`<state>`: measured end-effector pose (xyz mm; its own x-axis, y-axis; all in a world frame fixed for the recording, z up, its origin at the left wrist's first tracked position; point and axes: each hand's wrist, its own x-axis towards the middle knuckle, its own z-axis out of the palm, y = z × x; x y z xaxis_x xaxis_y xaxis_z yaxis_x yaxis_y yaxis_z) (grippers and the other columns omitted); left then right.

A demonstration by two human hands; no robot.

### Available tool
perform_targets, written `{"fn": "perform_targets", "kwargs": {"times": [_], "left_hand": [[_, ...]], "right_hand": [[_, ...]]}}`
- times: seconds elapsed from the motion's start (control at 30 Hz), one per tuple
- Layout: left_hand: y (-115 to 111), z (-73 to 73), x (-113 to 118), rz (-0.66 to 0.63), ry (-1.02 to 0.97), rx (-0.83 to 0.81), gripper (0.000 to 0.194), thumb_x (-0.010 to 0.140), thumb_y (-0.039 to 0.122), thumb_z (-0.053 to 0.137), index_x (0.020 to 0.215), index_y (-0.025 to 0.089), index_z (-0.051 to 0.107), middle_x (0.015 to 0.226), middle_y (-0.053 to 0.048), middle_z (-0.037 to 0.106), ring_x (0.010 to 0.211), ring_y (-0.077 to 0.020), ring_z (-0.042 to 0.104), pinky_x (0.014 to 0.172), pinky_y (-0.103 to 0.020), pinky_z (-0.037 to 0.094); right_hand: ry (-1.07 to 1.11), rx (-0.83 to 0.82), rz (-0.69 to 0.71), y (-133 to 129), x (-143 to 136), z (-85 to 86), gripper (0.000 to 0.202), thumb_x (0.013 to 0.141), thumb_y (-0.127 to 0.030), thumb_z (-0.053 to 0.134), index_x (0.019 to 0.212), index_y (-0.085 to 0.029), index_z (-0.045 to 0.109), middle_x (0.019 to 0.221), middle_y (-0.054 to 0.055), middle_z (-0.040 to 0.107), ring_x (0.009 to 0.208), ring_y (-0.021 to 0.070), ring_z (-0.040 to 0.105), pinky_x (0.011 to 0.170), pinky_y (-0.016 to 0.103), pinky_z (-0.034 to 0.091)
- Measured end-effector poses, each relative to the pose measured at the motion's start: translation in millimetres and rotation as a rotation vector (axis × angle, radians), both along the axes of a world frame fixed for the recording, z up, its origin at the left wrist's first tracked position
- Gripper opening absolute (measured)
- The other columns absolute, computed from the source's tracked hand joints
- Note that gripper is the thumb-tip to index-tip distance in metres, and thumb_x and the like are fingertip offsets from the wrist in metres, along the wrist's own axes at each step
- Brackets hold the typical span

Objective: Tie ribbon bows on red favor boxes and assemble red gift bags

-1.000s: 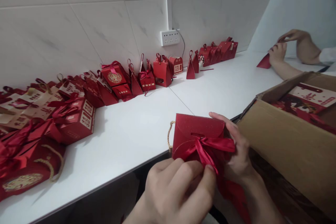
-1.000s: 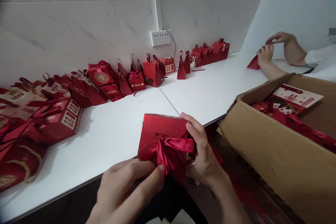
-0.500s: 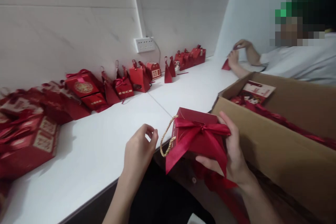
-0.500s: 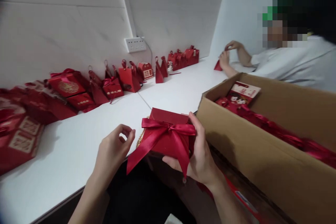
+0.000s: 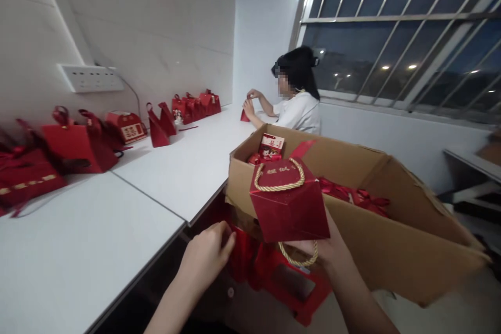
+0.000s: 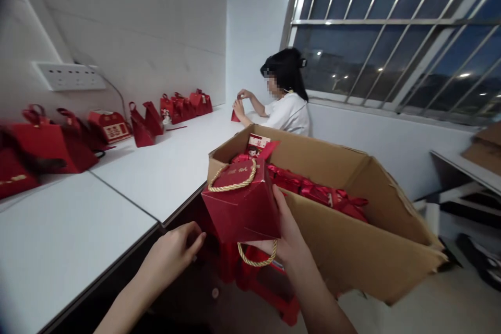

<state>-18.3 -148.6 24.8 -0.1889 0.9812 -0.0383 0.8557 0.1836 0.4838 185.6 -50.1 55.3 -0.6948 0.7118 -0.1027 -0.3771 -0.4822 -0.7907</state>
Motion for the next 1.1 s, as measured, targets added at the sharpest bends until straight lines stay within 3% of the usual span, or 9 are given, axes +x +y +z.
{"fn": "perform_targets", "kwargs": {"times": [0.1,0.23,0.4,0.53,0.67,0.77,0.87,0.97,1.1], "left_hand": [[17.4,5.1,8.6,-0.063,0.062,-0.005,0.02,0.09,0.03,0.039,0.082,0.02,0.055,0.089,-0.006,0.068,0.081,-0.0234,0.065,0.063,-0.03,0.038],[38.4,16.7,21.9,-0.144,0.111,0.057,0.017,0.089,0.028,0.041,0.082,0.02,0.054,0.092,-0.007,0.068,0.084,-0.0257,0.065,0.066,-0.032,0.042],[76.1,34.1,34.2,-0.088,0.008,0.346,0.01,0.087,0.022,0.045,0.089,0.017,0.054,0.085,-0.007,0.063,0.077,-0.0219,0.063,0.067,-0.031,0.045],[117.2,29.1,40.8,-0.098,0.063,0.768,0.019,0.085,0.022,0.047,0.1,0.014,0.054,0.107,-0.015,0.058,0.1,-0.0266,0.056,0.084,-0.039,0.044],[142.7,4.1,47.9,-0.284,0.167,0.827,0.021,0.088,0.028,0.045,0.104,0.017,0.055,0.112,-0.011,0.06,0.11,-0.0267,0.052,0.099,-0.046,0.029],[148.0,-12.7,52.4,-0.27,0.179,0.897,0.021,0.087,0.03,0.046,0.102,0.017,0.055,0.105,-0.009,0.063,0.107,-0.0256,0.052,0.101,-0.045,0.023],[150.2,-21.3,55.7,-0.224,0.169,1.018,0.021,0.087,0.029,0.044,0.099,0.017,0.055,0.1,-0.01,0.064,0.104,-0.0259,0.053,0.1,-0.044,0.023],[153.6,-24.7,57.3,-0.202,0.159,1.093,0.02,0.085,0.029,0.044,0.096,0.016,0.055,0.096,-0.01,0.064,0.1,-0.0263,0.053,0.098,-0.044,0.024],[155.2,-25.8,57.3,-0.202,0.149,1.113,0.019,0.085,0.027,0.044,0.095,0.017,0.056,0.093,-0.01,0.063,0.099,-0.0262,0.053,0.097,-0.044,0.025]], "right_hand": [[0.115,-0.126,0.012,0.3,9.4,5.4,0.039,0.076,-0.061,0.058,0.084,-0.024,0.069,0.086,0.002,0.075,0.084,0.0214,0.068,0.083,0.046,0.052],[0.199,-0.28,0.03,3.7,13.8,7.9,0.044,0.074,-0.062,0.058,0.09,-0.023,0.069,0.092,0.002,0.074,0.088,0.0219,0.067,0.09,0.044,0.049],[0.184,-0.296,-0.023,5.2,22.0,13.8,0.032,0.074,-0.054,0.063,0.084,-0.024,0.069,0.089,-0.003,0.075,0.089,0.0207,0.068,0.094,0.042,0.049],[-0.04,0.007,-0.265,9.1,48.9,30.8,0.034,0.069,-0.05,0.069,0.089,-0.022,0.068,0.089,0.003,0.074,0.098,0.0254,0.066,0.095,0.043,0.049],[-0.313,0.602,-0.675,32.8,94.8,59.3,0.048,0.076,-0.052,0.06,0.116,-0.026,0.055,0.114,0.006,0.066,0.11,0.0296,0.06,0.094,0.048,0.048],[-0.7,1.096,-0.918,67.5,123.2,80.1,0.081,0.069,-0.046,0.07,0.138,-0.028,0.03,0.137,0.008,0.047,0.122,0.0317,0.05,0.102,0.052,0.041],[-1.12,1.324,-0.878,112.5,135.7,88.7,0.104,0.062,-0.044,0.076,0.144,-0.02,0.017,0.144,0.017,0.032,0.126,0.0356,0.044,0.107,0.055,0.032],[-1.32,1.283,-0.705,157.1,135.2,81.6,0.103,0.063,-0.045,0.073,0.144,-0.015,0.017,0.144,0.021,0.031,0.128,0.0368,0.042,0.108,0.055,0.03],[-1.382,1.19,-0.614,197.3,129.6,62.0,0.103,0.057,-0.049,0.076,0.14,-0.012,0.027,0.142,0.023,0.036,0.131,0.0375,0.039,0.11,0.053,0.028]]}}
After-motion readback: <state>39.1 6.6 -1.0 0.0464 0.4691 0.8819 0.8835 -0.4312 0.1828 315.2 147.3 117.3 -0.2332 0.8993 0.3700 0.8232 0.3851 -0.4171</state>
